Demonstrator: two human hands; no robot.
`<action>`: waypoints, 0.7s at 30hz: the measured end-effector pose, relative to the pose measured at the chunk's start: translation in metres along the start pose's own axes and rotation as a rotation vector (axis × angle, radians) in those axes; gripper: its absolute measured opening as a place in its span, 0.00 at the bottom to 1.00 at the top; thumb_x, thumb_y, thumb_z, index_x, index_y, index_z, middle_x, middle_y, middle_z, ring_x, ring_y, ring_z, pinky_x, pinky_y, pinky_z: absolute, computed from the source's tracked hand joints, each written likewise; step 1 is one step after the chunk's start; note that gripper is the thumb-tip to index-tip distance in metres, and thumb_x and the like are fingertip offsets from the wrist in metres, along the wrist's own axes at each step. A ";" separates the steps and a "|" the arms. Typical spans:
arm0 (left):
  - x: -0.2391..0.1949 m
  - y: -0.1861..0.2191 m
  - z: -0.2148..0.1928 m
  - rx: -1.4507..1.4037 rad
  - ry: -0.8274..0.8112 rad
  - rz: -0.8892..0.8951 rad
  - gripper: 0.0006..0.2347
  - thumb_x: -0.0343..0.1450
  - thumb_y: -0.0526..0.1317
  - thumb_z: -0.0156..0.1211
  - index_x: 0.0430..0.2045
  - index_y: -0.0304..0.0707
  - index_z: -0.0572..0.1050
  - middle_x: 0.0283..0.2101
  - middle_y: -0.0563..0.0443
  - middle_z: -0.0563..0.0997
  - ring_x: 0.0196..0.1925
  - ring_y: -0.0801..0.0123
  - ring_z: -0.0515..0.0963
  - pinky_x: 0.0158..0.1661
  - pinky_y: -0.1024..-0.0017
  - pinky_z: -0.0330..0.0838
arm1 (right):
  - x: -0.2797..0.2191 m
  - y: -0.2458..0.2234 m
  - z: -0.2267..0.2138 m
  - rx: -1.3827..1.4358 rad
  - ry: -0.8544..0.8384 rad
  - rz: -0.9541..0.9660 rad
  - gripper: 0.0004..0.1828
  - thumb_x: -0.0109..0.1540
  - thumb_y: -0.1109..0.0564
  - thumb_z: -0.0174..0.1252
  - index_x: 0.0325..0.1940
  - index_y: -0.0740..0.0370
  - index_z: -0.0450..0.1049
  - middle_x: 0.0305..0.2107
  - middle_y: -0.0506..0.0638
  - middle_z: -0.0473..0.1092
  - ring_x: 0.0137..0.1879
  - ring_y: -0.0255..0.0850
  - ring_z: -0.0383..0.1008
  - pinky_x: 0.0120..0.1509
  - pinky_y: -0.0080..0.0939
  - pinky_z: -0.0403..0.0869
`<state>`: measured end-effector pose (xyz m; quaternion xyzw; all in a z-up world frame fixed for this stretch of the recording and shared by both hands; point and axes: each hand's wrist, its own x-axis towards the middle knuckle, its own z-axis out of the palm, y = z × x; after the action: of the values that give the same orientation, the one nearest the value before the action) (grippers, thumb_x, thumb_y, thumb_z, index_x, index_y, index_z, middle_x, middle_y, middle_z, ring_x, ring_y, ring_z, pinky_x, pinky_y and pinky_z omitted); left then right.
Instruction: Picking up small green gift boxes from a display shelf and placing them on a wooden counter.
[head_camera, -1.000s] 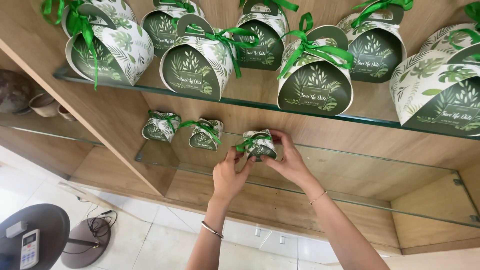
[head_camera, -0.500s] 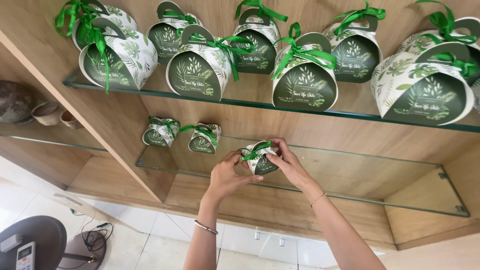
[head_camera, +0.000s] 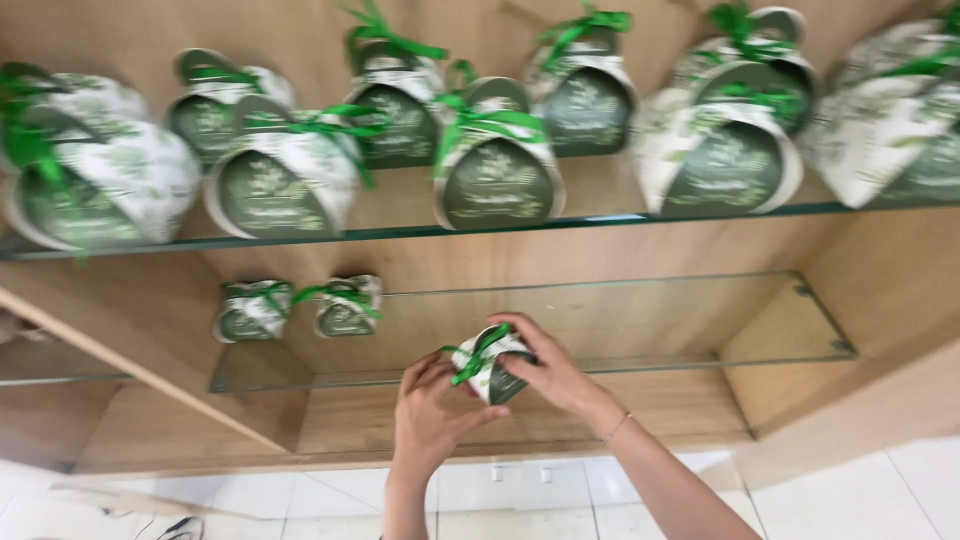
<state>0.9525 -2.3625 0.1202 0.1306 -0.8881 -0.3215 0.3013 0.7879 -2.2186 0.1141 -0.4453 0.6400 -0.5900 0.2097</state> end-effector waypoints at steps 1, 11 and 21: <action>-0.014 0.007 0.009 -0.012 -0.017 0.012 0.22 0.49 0.54 0.84 0.19 0.37 0.80 0.42 0.50 0.85 0.64 0.55 0.72 0.60 0.55 0.66 | -0.019 -0.006 -0.003 -0.006 0.022 0.009 0.28 0.60 0.63 0.57 0.66 0.55 0.66 0.54 0.51 0.69 0.59 0.42 0.69 0.64 0.41 0.70; -0.121 0.081 0.182 -0.425 -0.308 -0.036 0.22 0.47 0.48 0.88 0.20 0.34 0.80 0.35 0.47 0.84 0.38 0.62 0.86 0.42 0.67 0.79 | -0.223 -0.025 -0.108 -0.327 0.108 0.208 0.29 0.57 0.56 0.60 0.63 0.56 0.66 0.54 0.54 0.67 0.55 0.53 0.74 0.57 0.46 0.73; -0.133 0.322 0.330 -0.562 -1.102 0.070 0.22 0.47 0.47 0.86 0.22 0.33 0.79 0.31 0.52 0.86 0.38 0.70 0.85 0.46 0.70 0.77 | -0.492 -0.060 -0.239 -0.319 0.727 0.596 0.28 0.60 0.49 0.57 0.63 0.58 0.66 0.49 0.56 0.69 0.54 0.50 0.75 0.58 0.46 0.73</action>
<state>0.8400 -1.8990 0.0680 -0.1680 -0.7984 -0.5531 -0.1687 0.8709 -1.6750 0.0962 -0.0351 0.8536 -0.5161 0.0617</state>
